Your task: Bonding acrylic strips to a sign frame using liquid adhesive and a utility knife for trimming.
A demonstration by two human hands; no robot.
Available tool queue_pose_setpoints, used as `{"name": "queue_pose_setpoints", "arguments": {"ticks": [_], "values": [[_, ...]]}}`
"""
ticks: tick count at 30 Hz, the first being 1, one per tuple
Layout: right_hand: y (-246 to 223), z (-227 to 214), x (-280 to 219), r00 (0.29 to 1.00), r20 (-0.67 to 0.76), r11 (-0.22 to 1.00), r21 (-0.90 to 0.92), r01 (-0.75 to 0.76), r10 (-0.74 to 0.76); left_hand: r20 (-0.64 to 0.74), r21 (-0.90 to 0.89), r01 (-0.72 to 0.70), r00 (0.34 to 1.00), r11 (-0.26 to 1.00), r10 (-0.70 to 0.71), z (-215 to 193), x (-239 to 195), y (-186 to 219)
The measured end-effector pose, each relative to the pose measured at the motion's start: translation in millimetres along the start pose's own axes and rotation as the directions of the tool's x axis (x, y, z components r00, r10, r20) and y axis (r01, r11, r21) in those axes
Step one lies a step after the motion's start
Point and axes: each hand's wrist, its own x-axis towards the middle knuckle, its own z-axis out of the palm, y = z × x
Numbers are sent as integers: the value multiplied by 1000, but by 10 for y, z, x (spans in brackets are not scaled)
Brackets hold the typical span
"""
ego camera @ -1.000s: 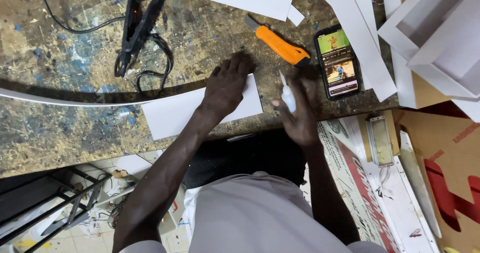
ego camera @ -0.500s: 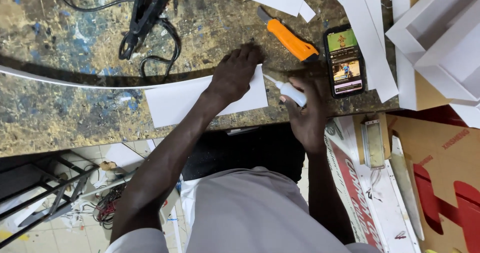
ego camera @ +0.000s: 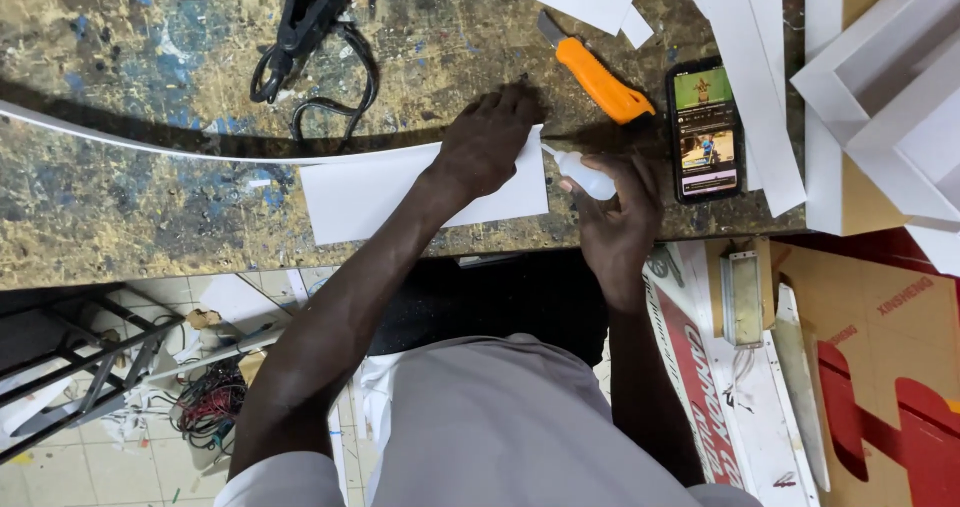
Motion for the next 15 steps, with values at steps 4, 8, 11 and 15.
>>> {"name": "queue_pose_setpoints", "arguments": {"ticks": [4, 8, 11, 15], "values": [[80, 26, -7, 999, -7, 999, -20, 45, -46, -6, 18, 9, 1000, 1000, -9, -35, -28, 38], [98, 45, -9, 997, -24, 997, -32, 77, -78, -21, 19, -18, 1000, 1000, 18, 73, 32, -34], [92, 64, 9, 995, -24, 996, -17, 93, -93, -23, 34, -26, 999, 999, 27, 84, 26, -34], [107, 58, 22, 994, -21, 994, -23, 109, -109, -18, 38, -24, 1000, 999, 25, 161, 64, -80]]}}
